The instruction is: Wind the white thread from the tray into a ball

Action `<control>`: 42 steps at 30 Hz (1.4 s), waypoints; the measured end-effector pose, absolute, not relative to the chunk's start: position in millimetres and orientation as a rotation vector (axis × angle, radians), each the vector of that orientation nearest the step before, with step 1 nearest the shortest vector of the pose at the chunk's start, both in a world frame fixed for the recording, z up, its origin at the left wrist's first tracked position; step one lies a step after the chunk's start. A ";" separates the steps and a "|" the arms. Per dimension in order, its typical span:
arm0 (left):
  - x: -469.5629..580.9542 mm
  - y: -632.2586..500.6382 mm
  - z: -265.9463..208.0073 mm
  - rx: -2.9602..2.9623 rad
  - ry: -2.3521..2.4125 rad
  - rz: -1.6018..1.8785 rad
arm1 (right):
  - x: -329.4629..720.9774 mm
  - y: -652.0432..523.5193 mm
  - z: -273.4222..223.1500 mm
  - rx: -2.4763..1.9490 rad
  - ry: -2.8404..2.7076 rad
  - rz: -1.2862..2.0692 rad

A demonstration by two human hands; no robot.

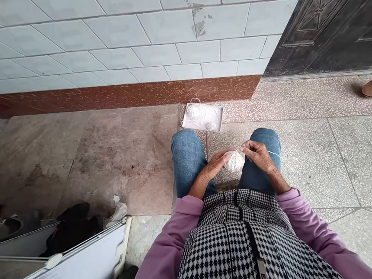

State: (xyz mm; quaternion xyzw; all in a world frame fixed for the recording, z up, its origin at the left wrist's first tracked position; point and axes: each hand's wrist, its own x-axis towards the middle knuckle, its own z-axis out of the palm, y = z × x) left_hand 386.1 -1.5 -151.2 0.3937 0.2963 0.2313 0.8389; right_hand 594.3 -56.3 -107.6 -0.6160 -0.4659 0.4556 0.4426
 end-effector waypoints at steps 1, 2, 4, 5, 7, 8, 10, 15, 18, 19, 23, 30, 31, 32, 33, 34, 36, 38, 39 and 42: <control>385.2 -1.7 -151.6 0.786 0.616 0.509 | 590.5 -57.7 -114.5 -1.531 -1.114 1.152; 384.4 -1.5 -151.6 0.759 0.612 0.530 | 585.5 -60.6 -121.2 -1.539 -1.084 1.166; 383.2 -0.3 -150.3 0.723 0.600 0.565 | 573.9 -68.6 -133.3 -1.560 -1.055 1.175; 383.0 0.7 -149.1 0.696 0.587 0.577 | 568.3 -72.8 -138.1 -1.570 -1.051 1.180; 383.6 2.6 -147.2 0.640 0.560 0.594 | 559.6 -79.9 -145.0 -1.591 -1.055 1.192; 384.4 3.6 -146.9 0.615 0.554 0.606 | 556.5 -82.4 -147.1 -1.603 -1.066 1.197; 386.8 5.2 -149.0 0.589 0.581 0.646 | 552.2 -86.0 -148.9 -1.622 -1.107 1.206; 394.4 8.6 -164.8 0.771 0.919 0.811 | 538.7 -98.0 -137.6 -1.611 -1.270 1.273; 395.1 9.4 -169.3 0.859 1.024 0.833 | 535.9 -104.4 -118.2 -1.584 -1.391 1.291; 394.3 9.1 -168.4 0.895 1.045 0.823 | 539.1 -104.1 -110.5 -1.584 -1.434 1.259; 389.4 5.2 -156.5 1.106 0.988 0.609 | 571.7 -88.2 -84.5 -1.637 -1.519 1.025; 387.8 -3.1 -142.5 0.889 0.626 0.435 | 602.4 -57.7 -94.7 -1.574 -1.308 1.116; 386.6 -2.3 -140.4 0.813 0.608 0.463 | 600.9 -57.6 -100.6 -1.553 -1.256 1.171; 384.9 -0.8 -137.7 0.741 0.590 0.497 | 599.3 -58.5 -106.5 -1.537 -1.212 1.223; 382.7 1.2 -134.2 0.679 0.577 0.534 | 598.2 -60.3 -112.3 -1.529 -1.185 1.265; 380.2 3.4 -130.2 0.630 0.572 0.568 | 597.7 -62.6 -117.5 -1.532 -1.184 1.286; 374.8 8.2 -121.1 0.550 0.591 0.626 | 599.4 -67.8 -125.2 -1.577 -1.261 1.242; 369.2 12.5 -111.7 0.479 0.620 0.689 | 603.4 -72.3 -128.5 -1.638 -1.387 1.144; 366.3 14.6 -107.0 0.445 0.629 0.732 | 605.6 -73.9 -128.3 -1.665 -1.437 1.097; 354.3 22.2 -93.3 0.349 0.600 0.893 | 612.2 -77.7 -120.8 -1.715 -1.486 1.044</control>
